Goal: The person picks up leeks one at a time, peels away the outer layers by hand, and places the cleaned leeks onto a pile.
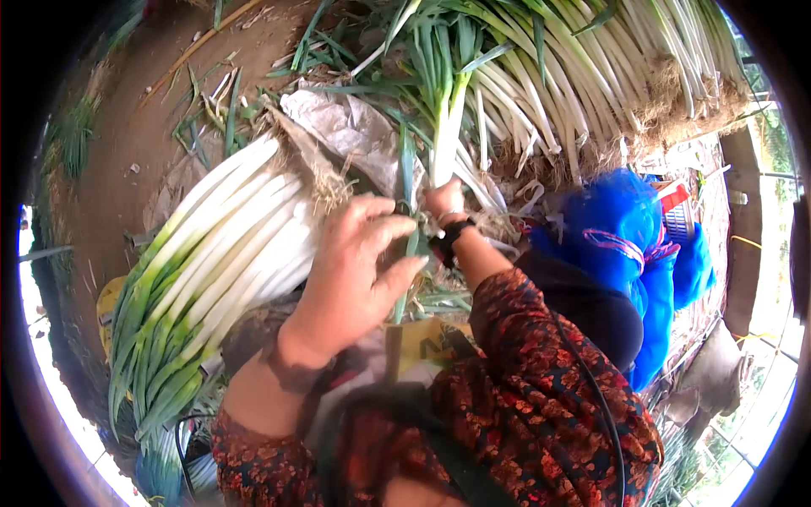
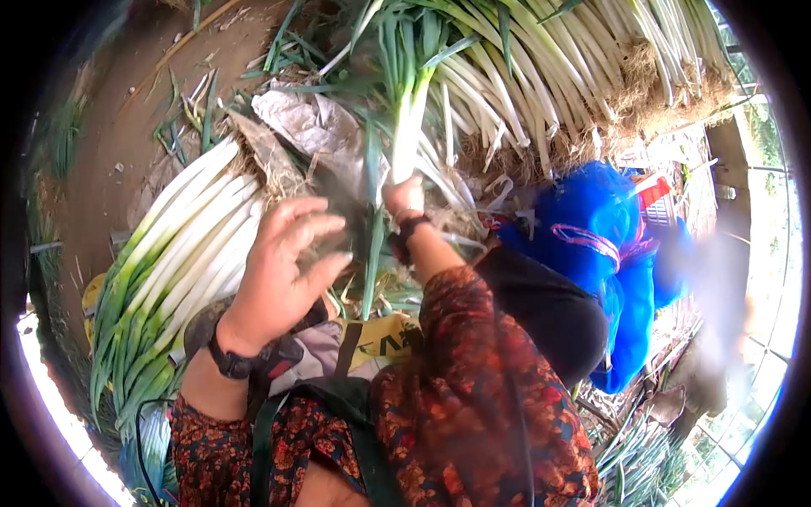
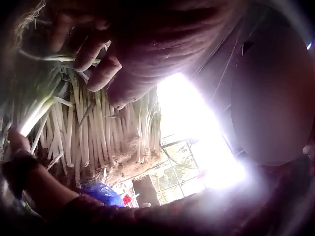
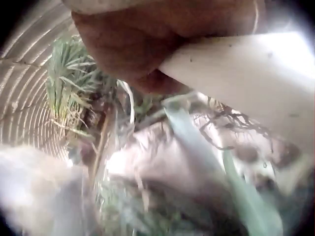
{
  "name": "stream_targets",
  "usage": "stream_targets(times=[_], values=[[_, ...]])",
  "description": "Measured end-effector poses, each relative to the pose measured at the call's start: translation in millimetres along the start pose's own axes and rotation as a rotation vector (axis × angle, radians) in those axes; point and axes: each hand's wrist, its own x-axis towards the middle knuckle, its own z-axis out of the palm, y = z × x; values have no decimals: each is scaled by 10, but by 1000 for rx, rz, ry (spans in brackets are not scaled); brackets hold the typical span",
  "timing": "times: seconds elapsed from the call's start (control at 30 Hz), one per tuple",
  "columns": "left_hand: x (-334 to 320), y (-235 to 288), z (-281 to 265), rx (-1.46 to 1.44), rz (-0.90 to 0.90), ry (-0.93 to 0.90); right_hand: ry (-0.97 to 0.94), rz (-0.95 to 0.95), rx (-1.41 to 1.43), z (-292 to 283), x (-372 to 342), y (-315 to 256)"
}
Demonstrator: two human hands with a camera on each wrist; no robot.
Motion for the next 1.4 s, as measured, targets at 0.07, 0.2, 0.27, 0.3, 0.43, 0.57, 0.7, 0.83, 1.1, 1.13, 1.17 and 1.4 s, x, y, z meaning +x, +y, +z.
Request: stream_targets(times=[0.07,0.2,0.27,0.3,0.43,0.57,0.7,0.83,1.1,1.13,1.17,1.4], values=[[-32,-18,-17,-17,20,44,-217,4,116,77,-603,275],[-125,-88,-77,24,64,161,-196,-194,315,703,-797,1188],[-169,-169,-103,57,102,245,-411,83,501,221,-718,702],[-181,-182,-140,26,95,262,-414,134,632,138,-598,578],[-174,-304,-256,54,86,337,-341,-36,510,-413,-445,33],[-197,-475,-216,-58,6,351,-434,-102,654,-1156,-1168,-581],[-89,-535,-55,-375,-255,165,-665,-240,687,-1713,-2109,-750],[-65,-461,99,-762,-510,-40,-899,-269,633,-1981,-3022,-773],[-157,-490,44,-1451,-470,296,-909,-432,196,-1871,-2636,-872],[-211,-416,42,-1408,-434,329,-774,-327,246,-1803,-2437,-1077],[-241,-372,68,-1345,-364,338,-607,-711,144,-1727,-2219,-1230],[-336,-341,71,-1085,-174,249,-238,-888,-270,-1402,-2255,-2360]])
